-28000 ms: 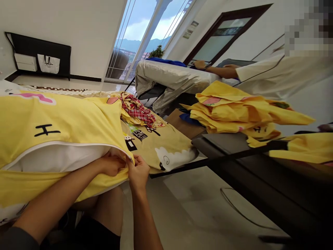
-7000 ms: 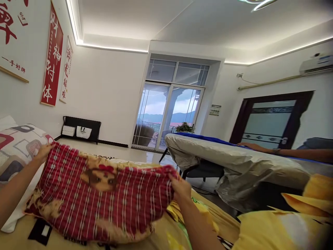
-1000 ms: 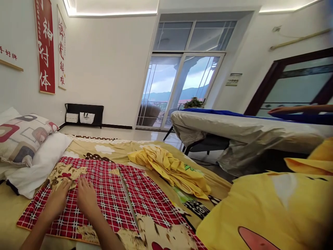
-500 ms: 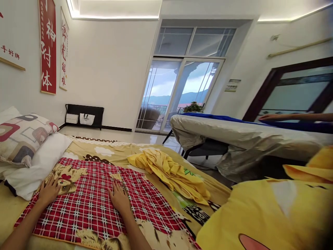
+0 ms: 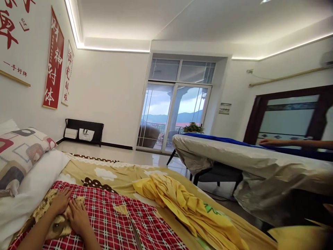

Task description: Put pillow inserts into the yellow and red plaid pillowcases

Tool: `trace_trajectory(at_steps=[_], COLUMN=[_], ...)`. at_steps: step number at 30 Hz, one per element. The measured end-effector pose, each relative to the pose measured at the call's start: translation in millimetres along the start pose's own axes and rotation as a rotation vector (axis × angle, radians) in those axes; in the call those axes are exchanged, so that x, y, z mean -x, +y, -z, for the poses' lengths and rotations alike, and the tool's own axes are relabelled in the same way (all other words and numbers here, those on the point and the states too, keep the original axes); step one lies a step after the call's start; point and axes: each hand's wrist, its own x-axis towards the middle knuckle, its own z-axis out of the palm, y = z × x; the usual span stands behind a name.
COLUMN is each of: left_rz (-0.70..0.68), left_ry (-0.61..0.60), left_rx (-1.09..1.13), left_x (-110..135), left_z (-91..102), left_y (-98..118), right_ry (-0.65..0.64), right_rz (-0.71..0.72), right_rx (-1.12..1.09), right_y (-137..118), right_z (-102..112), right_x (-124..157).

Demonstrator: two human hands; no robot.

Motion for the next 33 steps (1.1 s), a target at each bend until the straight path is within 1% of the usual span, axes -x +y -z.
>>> trace_trajectory(at_steps=[2, 4, 7, 9, 11, 13, 14, 15, 16, 17, 19, 20, 21, 22, 23, 24, 25, 26, 28, 31, 33], left_rz=[0.155, 0.263, 0.300, 0.287, 0.274, 0.281, 0.276, 0.247, 0.194, 0.126, 0.012, -0.004, 0.009, 0.037, 0.065, 0.088, 0.107, 0.124, 0.150, 0.168, 0.166], left_ry=[0.082, 0.135, 0.135, 0.127, 0.129, 0.135, 0.145, 0.164, 0.184, 0.196, 0.189, 0.166, 0.140, 0.120, 0.104, 0.088, 0.067, 0.046, 0.018, 0.039, 0.058], left_rx=[-0.079, -0.109, -0.098, -0.097, -0.112, -0.134, -0.146, -0.160, -0.171, -0.179, -0.183, -0.180, -0.177, -0.177, -0.179, -0.179, -0.176, -0.168, -0.148, -0.124, -0.112], left_x=[-4.0, -5.8, -6.7, -6.5, -5.9, -5.4, -5.4, -5.7, -6.3, -7.1, -9.3, -10.6, -11.9, -13.3, -14.7, -16.2, -17.6, -18.9, -20.8, -20.8, -19.1], left_z=[-9.5, -14.6, -13.9, -11.4, -11.0, -14.1, -16.7, -19.7, -22.6, -25.1, -28.1, -28.3, -27.7, -26.4, -24.7, -22.8, -20.8, -19.1, -16.7, -15.4, -15.0], left_y=[-18.5, -30.1, -32.4, -28.9, -26.0, -25.2, -25.5, -26.2, -27.3, -28.7, -31.8, -33.5, -35.0, -36.4, -37.4, -38.0, -38.3, -38.2, -37.3, -35.8, -35.3], right_ry=[-0.015, -0.023, -0.013, -0.001, 0.006, 0.001, 0.009, 0.017, 0.030, 0.052, 0.040, 0.035, 0.032, 0.037, 0.045, 0.055, 0.056, 0.048, 0.015, -0.008, -0.013], right_rz=[-0.095, -0.266, -0.497, -0.565, -0.619, -0.692, -0.694, -0.663, -0.575, -0.429, -0.235, -0.156, -0.103, -0.057, -0.033, -0.035, -0.063, -0.110, -0.240, -0.415, -0.514], right_rx=[-0.006, 0.016, 0.113, 0.189, 0.275, 0.328, 0.317, 0.284, 0.230, 0.164, 0.067, 0.003, -0.050, -0.097, -0.125, -0.129, -0.117, -0.093, -0.019, 0.093, 0.150], right_y=[36.9, 81.3, 141.3, 165.5, 171.1, 156.6, 142.4, 124.4, 103.6, 81.1, 37.2, 18.9, 5.4, -2.2, -3.0, 3.1, 15.8, 33.8, 79.5, 146.3, 173.2], right_z=[2.8, 10.0, 22.1, 28.2, 32.1, 31.9, 29.2, 24.2, 16.9, 7.6, -14.5, -25.2, -34.1, -40.4, -43.5, -43.4, -40.4, -35.1, -20.0, 4.6, 17.7], right_x=[-4.2, -2.2, 10.8, 20.6, 24.1, 16.1, 7.4, -3.8, -16.5, -29.5, -52.6, -61.1, -67.0, -70.3, -71.3, -70.0, -66.5, -61.1, -45.2, -14.4, 4.7])
